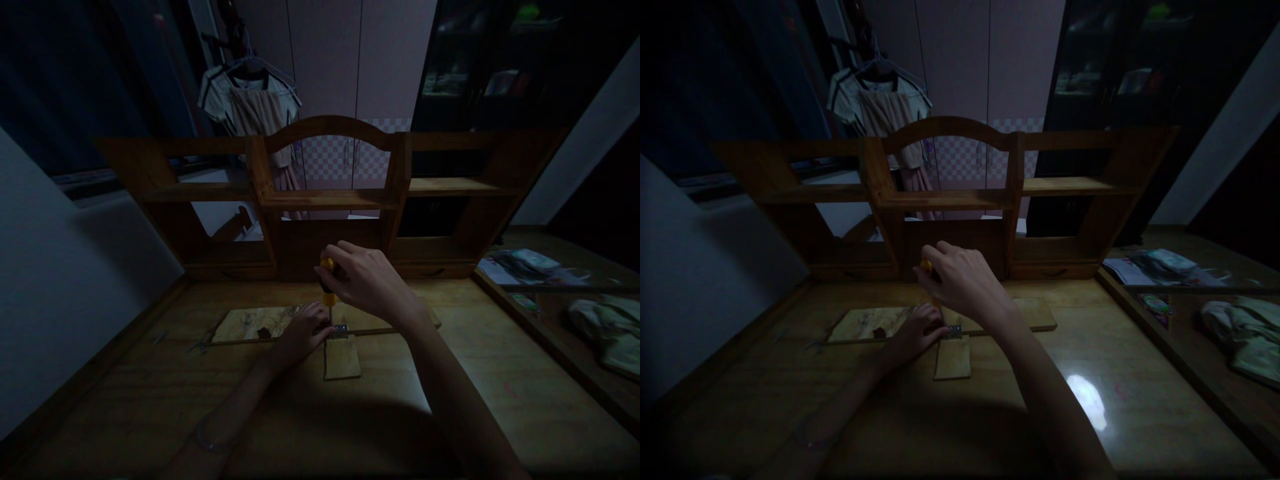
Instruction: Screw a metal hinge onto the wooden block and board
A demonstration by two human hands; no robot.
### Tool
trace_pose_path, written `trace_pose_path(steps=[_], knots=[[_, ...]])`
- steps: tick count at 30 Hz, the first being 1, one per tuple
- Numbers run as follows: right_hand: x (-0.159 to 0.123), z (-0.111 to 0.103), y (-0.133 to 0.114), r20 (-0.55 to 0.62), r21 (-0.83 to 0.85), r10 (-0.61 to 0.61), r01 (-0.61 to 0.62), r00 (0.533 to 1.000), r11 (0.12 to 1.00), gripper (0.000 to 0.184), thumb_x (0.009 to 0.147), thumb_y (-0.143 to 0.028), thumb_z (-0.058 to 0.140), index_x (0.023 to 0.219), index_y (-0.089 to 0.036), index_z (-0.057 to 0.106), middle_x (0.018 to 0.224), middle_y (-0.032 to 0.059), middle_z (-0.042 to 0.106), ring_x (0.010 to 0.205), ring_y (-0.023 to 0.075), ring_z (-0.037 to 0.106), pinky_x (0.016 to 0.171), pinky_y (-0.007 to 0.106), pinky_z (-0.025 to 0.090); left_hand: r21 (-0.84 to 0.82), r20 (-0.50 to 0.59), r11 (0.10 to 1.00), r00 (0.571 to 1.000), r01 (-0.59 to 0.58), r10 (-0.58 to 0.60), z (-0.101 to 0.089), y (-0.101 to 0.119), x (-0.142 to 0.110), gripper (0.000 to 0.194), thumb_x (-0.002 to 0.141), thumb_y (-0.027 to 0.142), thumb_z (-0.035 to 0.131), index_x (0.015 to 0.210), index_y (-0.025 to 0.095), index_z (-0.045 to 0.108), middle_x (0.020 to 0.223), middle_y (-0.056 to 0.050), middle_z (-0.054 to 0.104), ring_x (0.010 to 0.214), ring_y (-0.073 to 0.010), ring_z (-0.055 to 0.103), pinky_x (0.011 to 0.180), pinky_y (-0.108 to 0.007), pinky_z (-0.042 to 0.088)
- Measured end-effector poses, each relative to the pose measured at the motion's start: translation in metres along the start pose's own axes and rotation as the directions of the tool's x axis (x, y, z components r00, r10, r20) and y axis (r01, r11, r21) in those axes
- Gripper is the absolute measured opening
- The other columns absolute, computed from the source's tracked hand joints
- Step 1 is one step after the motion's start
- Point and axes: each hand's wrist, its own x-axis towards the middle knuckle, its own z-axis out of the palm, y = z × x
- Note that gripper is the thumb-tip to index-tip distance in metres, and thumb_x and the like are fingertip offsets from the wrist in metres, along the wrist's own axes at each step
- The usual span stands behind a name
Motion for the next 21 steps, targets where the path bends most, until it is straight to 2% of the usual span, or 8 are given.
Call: trace_pose_path(steps=[6, 11, 16, 18, 21], knots=[[-0.0009, -0.0009, 0.0001, 0.005, 0.069, -0.043, 0.043, 0.999, 0.997, 0.024, 0.098, -0.027, 0.045, 0.116, -0.021, 0.059, 0.112, 0.0055, 0.061, 0.086, 0.0147, 0.059, 0.068, 0.026, 0.037, -0.017, -0.026, 1.000, 0.999, -0.020, 0.019, -0.0002, 0.0014, 0.0013, 0.012, 0.089, 0.026, 0.067, 0.082, 0.018, 0.060, 0.095, -0.005, 0.061, 0.095, -0.0215, 0.055, 0.085, -0.035, 0.043], [0.0002, -0.0018, 0.0034, 0.019, 0.159, -0.043, 0.040, 0.999, 0.986, 0.022, 0.097, -0.026, 0.051, 0.117, -0.021, 0.059, 0.112, 0.0042, 0.062, 0.075, 0.0110, 0.056, 0.070, 0.025, 0.038, -0.009, -0.025, 1.000, 1.000, -0.008, 0.008, 0.0005, 0.0008, -0.0001, 0.013, 0.090, 0.028, 0.065, 0.083, 0.018, 0.061, 0.092, -0.005, 0.060, 0.093, -0.0212, 0.054, 0.084, -0.035, 0.043], [0.0008, -0.0030, 0.0048, 0.017, 0.233, -0.065, 0.059, 0.998, 0.971, 0.016, 0.096, -0.027, 0.054, 0.107, -0.019, 0.063, 0.106, 0.0041, 0.063, 0.081, 0.0124, 0.059, 0.071, 0.024, 0.040, 0.004, -0.014, 1.000, 1.000, 0.003, -0.003, 0.0007, -0.0002, -0.0004, 0.014, 0.090, 0.029, 0.065, 0.082, 0.018, 0.061, 0.091, -0.005, 0.059, 0.093, -0.0213, 0.054, 0.083, -0.034, 0.044], [-0.0003, -0.0047, 0.0053, 0.019, 0.282, -0.086, 0.077, 0.996, 0.956, 0.020, 0.096, -0.022, 0.051, 0.111, -0.019, 0.063, 0.110, 0.0052, 0.064, 0.086, 0.0133, 0.061, 0.074, 0.025, 0.042, 0.005, -0.012, 1.000, 1.000, -0.002, 0.002, 0.0003, 0.0004, -0.0002, 0.013, 0.091, 0.028, 0.064, 0.082, 0.018, 0.061, 0.092, -0.005, 0.059, 0.094, -0.0215, 0.054, 0.083, -0.034, 0.044], [-0.0028, -0.0077, 0.0060, 0.026, 0.333, -0.112, 0.097, 0.993, 0.938, 0.037, 0.093, -0.011, 0.044, 0.125, -0.019, 0.060, 0.120, 0.0065, 0.062, 0.098, 0.0156, 0.062, 0.083, 0.027, 0.043, 0.009, -0.008, 1.000, 1.000, -0.009, 0.009, -0.0003, 0.0013, -0.0001, 0.011, 0.091, 0.028, 0.063, 0.086, 0.018, 0.063, 0.092, -0.005, 0.060, 0.094, -0.0215, 0.054, 0.085, -0.035, 0.044]])
